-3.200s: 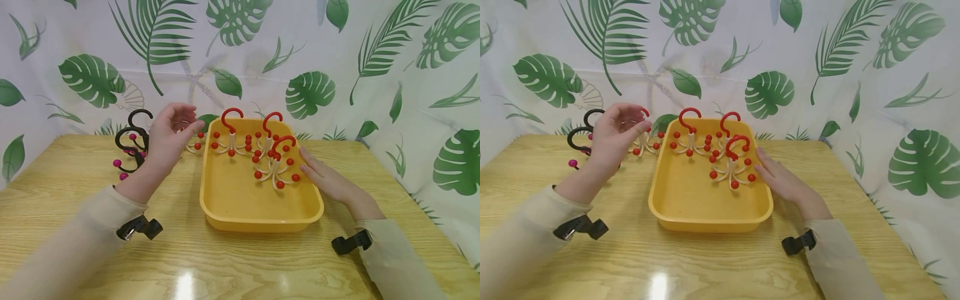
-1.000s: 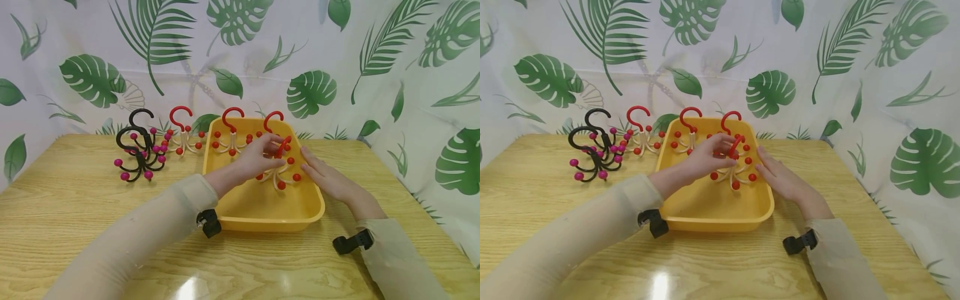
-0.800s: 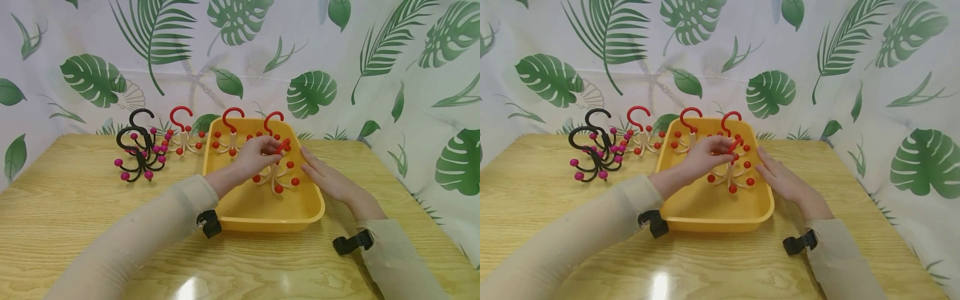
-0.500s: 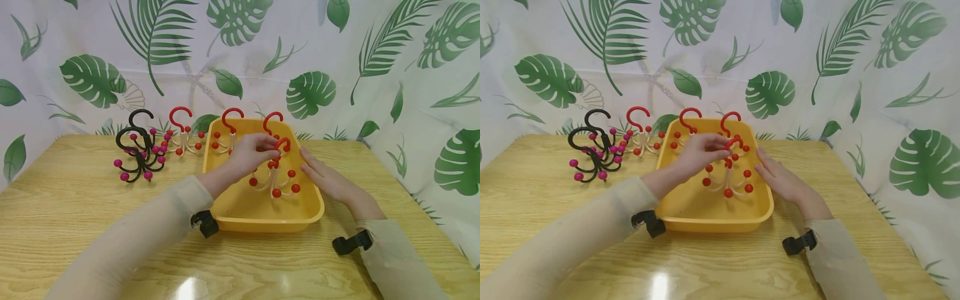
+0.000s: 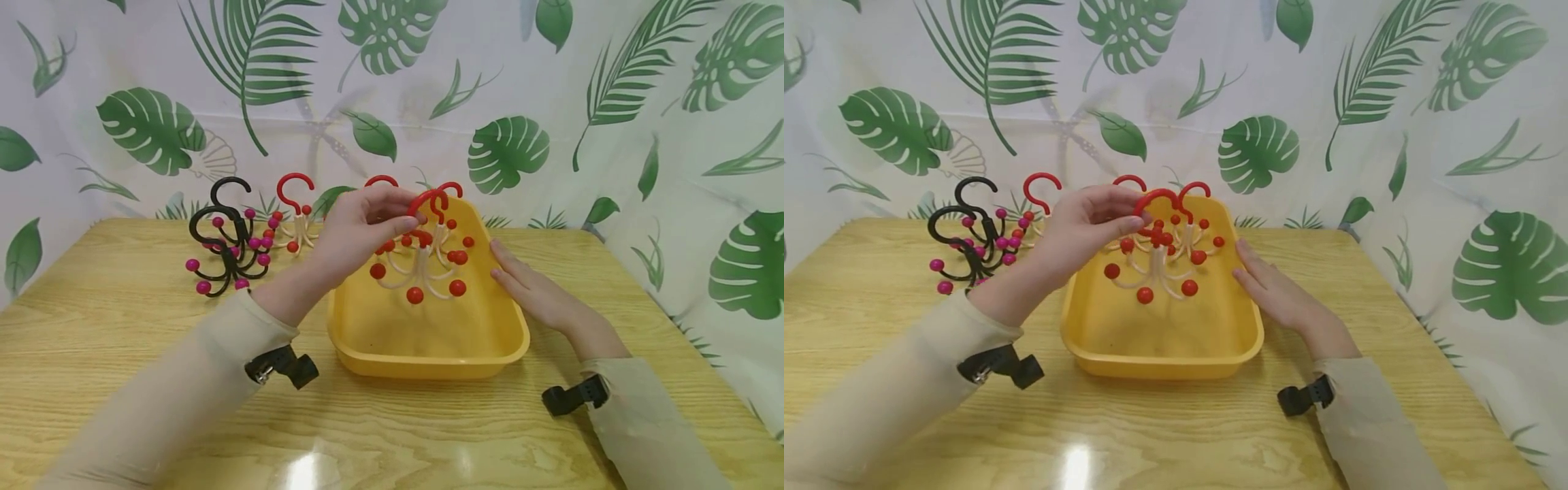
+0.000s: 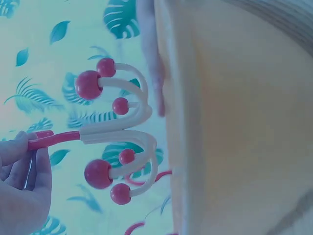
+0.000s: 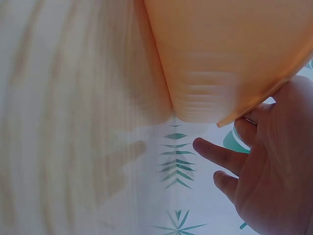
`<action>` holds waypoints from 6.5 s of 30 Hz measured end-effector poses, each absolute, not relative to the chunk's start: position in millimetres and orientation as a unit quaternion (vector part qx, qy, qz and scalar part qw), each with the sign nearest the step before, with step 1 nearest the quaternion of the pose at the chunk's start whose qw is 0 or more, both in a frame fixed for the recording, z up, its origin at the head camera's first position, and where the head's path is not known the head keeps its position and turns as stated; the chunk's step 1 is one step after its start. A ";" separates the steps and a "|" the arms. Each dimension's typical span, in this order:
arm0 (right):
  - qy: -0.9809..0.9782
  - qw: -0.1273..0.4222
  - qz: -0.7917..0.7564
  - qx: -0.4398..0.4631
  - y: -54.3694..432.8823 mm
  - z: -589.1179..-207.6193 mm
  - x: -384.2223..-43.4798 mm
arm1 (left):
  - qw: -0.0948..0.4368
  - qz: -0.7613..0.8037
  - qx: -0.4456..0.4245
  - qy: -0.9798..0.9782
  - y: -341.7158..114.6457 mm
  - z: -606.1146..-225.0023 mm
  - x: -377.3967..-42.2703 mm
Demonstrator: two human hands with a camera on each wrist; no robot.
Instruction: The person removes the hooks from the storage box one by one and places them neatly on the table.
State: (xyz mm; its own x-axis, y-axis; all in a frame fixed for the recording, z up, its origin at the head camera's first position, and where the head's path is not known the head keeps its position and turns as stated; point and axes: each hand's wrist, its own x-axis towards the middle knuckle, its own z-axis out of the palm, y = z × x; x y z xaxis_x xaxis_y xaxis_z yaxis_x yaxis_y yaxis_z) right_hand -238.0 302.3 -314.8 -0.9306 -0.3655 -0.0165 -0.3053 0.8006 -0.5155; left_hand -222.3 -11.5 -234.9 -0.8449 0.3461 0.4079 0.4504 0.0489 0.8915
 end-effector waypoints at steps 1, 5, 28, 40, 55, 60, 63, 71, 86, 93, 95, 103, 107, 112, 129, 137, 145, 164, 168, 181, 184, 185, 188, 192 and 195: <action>0.947 0.058 -0.262 -0.178 302.5 -314.7 -237.9 | 0.045 -0.631 -0.272 -0.725 -16.8 -233.5 -220.9; 0.945 0.059 -0.262 -0.184 303.0 -314.4 -237.5 | 0.064 -0.626 -0.251 -0.736 -39.0 -230.3 -216.8; 0.946 0.051 -0.250 -0.200 303.0 -313.4 -238.3 | 0.188 -0.563 -0.105 -0.798 -139.2 -257.0 -213.8; 0.958 0.009 -0.196 -0.211 301.8 -311.4 -237.9 | 0.186 -0.559 -0.083 -0.804 -147.5 -280.7 -225.7; 0.957 -0.015 -0.170 -0.233 296.3 -308.5 -237.1 | 0.159 -0.609 -0.077 -0.773 -145.6 -298.2 -238.4; 0.957 -0.012 -0.163 -0.240 296.3 -307.6 -236.9 | 0.141 -0.625 -0.075 -0.764 -144.4 -303.2 -242.2; 0.958 -0.006 -0.161 -0.237 296.4 -307.6 -236.9 | 0.138 -0.628 -0.076 -0.762 -144.0 -305.9 -244.5; 0.959 0.006 -0.163 -0.231 298.0 -308.6 -237.6 | 0.130 -0.623 -0.070 -0.768 -143.2 -310.4 -249.2; 0.958 0.010 -0.169 -0.231 297.9 -308.2 -237.2 | 0.116 -0.614 -0.060 -0.779 -146.2 -312.1 -251.2; 0.958 0.013 -0.170 -0.229 298.0 -307.4 -237.5 | 0.107 -0.607 -0.050 -0.786 -145.9 -310.7 -250.9; 0.958 0.014 -0.171 -0.228 297.9 -307.2 -237.8 | 0.105 -0.604 -0.046 -0.789 -145.5 -309.8 -250.5; 0.958 0.013 -0.173 -0.229 298.0 -307.7 -238.3 | 0.127 -0.595 -0.063 -0.791 -142.5 -305.2 -247.5; 0.958 0.012 -0.170 -0.229 297.7 -307.4 -238.6 | 0.153 -0.581 -0.079 -0.796 -138.2 -299.1 -244.7; 0.958 0.012 -0.170 -0.229 297.4 -307.3 -238.4 | 0.198 -0.568 -0.095 -0.793 -131.6 -289.4 -244.1; 0.958 0.012 -0.175 -0.228 298.4 -307.4 -236.4 | 0.211 -0.586 -0.167 -0.764 -79.6 -250.3 -249.7; 0.957 0.014 -0.176 -0.228 299.7 -308.2 -236.9 | 0.115 -0.608 -0.123 -0.776 -55.1 -242.3 -270.0; 0.958 0.013 -0.173 -0.230 299.9 -309.8 -238.4 | 0.067 -0.560 -0.099 -0.820 -35.0 -254.9 -287.7; 0.958 0.009 -0.175 -0.228 299.5 -309.4 -238.3 | 0.062 -0.528 -0.082 -0.843 -20.2 -283.5 -319.0; 0.958 0.010 -0.174 -0.228 299.6 -309.2 -238.0 | 0.046 -0.535 -0.095 -0.839 -19.6 -286.0 -326.4; 0.956 0.012 -0.178 -0.232 298.4 -308.9 -236.7 | 0.065 -0.563 -0.086 -0.819 -14.2 -289.3 -330.8; 0.957 0.013 -0.178 -0.230 298.3 -308.8 -236.7 | 0.073 -0.563 -0.082 -0.819 -14.0 -289.3 -329.9; 0.957 0.012 -0.178 -0.230 298.3 -309.0 -237.0 | 0.077 -0.561 -0.081 -0.820 -14.2 -289.0 -329.2; 0.957 0.012 -0.176 -0.229 298.3 -309.2 -237.5 | 0.090 -0.559 -0.086 -0.820 -14.6 -287.9 -327.4; 0.957 0.012 -0.177 -0.230 298.5 -309.2 -237.9 | 0.104 -0.552 -0.092 -0.823 -14.2 -286.0 -324.8; 0.956 0.012 -0.179 -0.231 298.1 -309.0 -237.7 | 0.106 -0.546 -0.097 -0.826 -13.0 -284.0 -321.9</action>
